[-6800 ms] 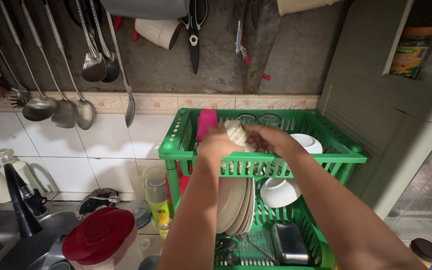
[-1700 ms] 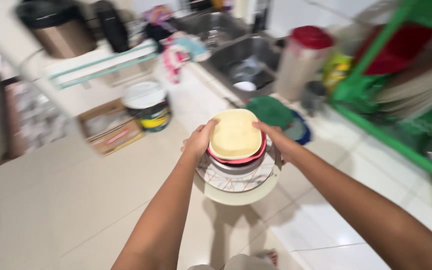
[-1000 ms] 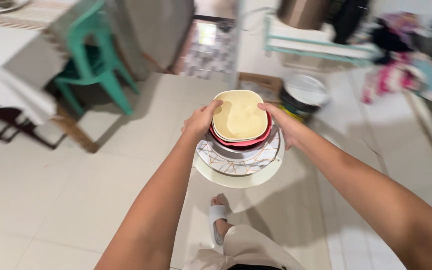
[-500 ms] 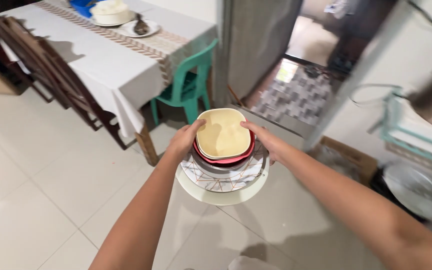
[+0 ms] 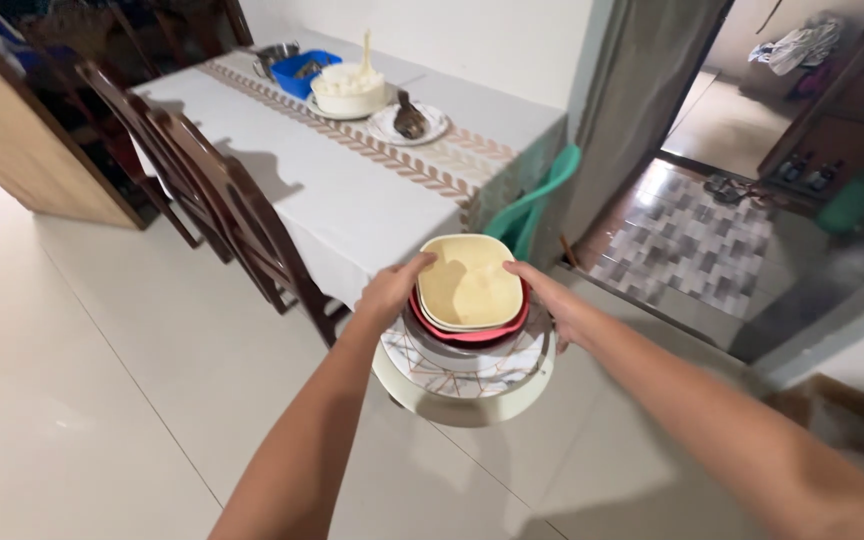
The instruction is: The recorder scoops cooked rice from a rice cooker into a large bowl, carries it to a dining table, and portioning it into individual smaller bowls for a meal.
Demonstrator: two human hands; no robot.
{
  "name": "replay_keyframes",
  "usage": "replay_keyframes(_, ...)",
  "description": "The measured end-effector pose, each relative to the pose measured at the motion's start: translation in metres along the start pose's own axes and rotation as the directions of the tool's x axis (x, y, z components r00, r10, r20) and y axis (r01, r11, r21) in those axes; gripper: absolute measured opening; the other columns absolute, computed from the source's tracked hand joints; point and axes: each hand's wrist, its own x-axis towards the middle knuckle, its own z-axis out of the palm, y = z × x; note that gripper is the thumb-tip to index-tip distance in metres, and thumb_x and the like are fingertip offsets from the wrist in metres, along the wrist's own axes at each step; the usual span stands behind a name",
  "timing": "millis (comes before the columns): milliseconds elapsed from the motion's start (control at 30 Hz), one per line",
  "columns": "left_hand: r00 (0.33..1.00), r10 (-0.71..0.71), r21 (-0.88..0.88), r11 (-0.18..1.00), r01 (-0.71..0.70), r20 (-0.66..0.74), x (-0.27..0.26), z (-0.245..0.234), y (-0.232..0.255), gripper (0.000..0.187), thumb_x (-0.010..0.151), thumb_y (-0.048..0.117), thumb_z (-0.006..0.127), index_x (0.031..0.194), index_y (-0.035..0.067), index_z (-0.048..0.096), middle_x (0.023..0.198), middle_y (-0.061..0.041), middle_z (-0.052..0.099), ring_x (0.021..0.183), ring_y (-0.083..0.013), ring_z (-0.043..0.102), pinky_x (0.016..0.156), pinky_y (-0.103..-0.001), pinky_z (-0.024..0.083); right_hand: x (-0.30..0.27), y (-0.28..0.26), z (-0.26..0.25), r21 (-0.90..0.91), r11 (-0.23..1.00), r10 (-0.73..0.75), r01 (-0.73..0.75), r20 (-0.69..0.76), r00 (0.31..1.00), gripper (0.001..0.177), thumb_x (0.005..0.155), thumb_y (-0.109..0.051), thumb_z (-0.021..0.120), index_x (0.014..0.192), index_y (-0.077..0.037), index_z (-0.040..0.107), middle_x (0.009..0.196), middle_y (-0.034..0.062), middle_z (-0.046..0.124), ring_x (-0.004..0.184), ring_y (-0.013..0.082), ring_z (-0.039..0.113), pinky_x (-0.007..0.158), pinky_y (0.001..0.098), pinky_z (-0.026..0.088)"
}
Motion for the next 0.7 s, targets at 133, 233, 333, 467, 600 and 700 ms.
replay_keyframes(133, 0.996, -0.080, 0.146, 0.986, 0.075, 0.030, 0.063, -0.057, 0.017, 0.094, 0.067, 0.078, 0.055, 0.135, 0.014, 0.068, 0.136, -0.014, 0.068, 0.132, -0.0331, 0.057, 0.120, -0.050, 0.025, 0.062, -0.053, 0.041, 0.090, 0.994, 0.053, -0.055, 0.021, 0.998, 0.111, 0.066, -0.084, 0.054, 0.163, -0.035, 0.027, 0.173, 0.0115, 0.013, 0.154, 0.0540, 0.017, 0.108, 0.0878, 0.008)
replay_keyframes(233, 0.993, -0.110, 0.162, 0.981, 0.103, 0.034, 0.128, -0.077, 0.016, 0.095, 0.066, 0.078, 0.055, 0.137, 0.016, 0.067, 0.138, -0.013, 0.067, 0.135, -0.0327, 0.054, 0.122, -0.051, 0.020, 0.106, -0.094, 0.056, 0.099, 0.993, 0.054, -0.056, 0.019, 0.998, 0.113, 0.065, -0.083, 0.055, 0.163, -0.034, 0.026, 0.173, 0.0108, 0.012, 0.155, 0.0519, 0.015, 0.109, 0.0882, 0.008)
replay_keyframes(333, 0.994, -0.106, 0.117, 0.988, 0.101, 0.035, 0.203, -0.092, 0.007, 0.093, 0.067, 0.077, 0.058, 0.135, 0.015, 0.068, 0.136, -0.013, 0.068, 0.132, -0.0330, 0.057, 0.119, -0.050, 0.027, 0.161, -0.134, 0.068, 0.080, 0.995, 0.051, -0.053, 0.022, 0.998, 0.113, 0.065, -0.082, 0.053, 0.163, -0.033, 0.026, 0.172, 0.0110, 0.013, 0.154, 0.0493, 0.019, 0.110, 0.0866, 0.010)
replay_keyframes(467, 0.996, -0.084, 0.027, 0.996, 0.085, -0.006, 0.283, -0.101, -0.005, 0.089, 0.069, 0.077, 0.058, 0.131, 0.014, 0.071, 0.129, -0.013, 0.074, 0.125, -0.0308, 0.065, 0.115, -0.044, 0.038, 0.261, -0.168, 0.073, 0.159, 0.987, -0.057, 0.035, 0.136, 0.989, 0.108, 0.071, -0.075, 0.059, 0.160, -0.019, 0.034, 0.165, 0.0187, 0.032, 0.148, 0.0431, 0.040, 0.111, 0.0697, 0.033)
replay_keyframes(600, 0.990, -0.116, 0.055, 0.991, 0.120, -0.080, 0.359, -0.107, -0.006, 0.087, 0.069, 0.077, 0.057, 0.130, 0.018, 0.073, 0.129, -0.008, 0.073, 0.127, -0.0282, 0.062, 0.119, -0.044, 0.028, 0.333, -0.216, 0.075, 0.227, 0.968, -0.158, 0.104, 0.232, 0.960, 0.104, 0.072, -0.069, 0.062, 0.156, -0.011, 0.041, 0.159, 0.0190, 0.046, 0.143, 0.0372, 0.050, 0.106, 0.0534, 0.049)
replay_keyframes(700, 0.983, -0.160, 0.032, 0.986, 0.163, -0.093, 0.413, -0.114, -0.013, 0.086, 0.068, 0.076, 0.058, 0.130, 0.019, 0.073, 0.129, -0.008, 0.073, 0.128, -0.0296, 0.059, 0.120, -0.046, 0.024, 0.383, -0.239, 0.080, 0.196, 0.977, -0.126, 0.088, 0.194, 0.973, 0.106, 0.072, -0.068, 0.064, 0.157, -0.012, 0.036, 0.160, 0.0183, 0.043, 0.145, 0.0360, 0.046, 0.109, 0.0513, 0.048)
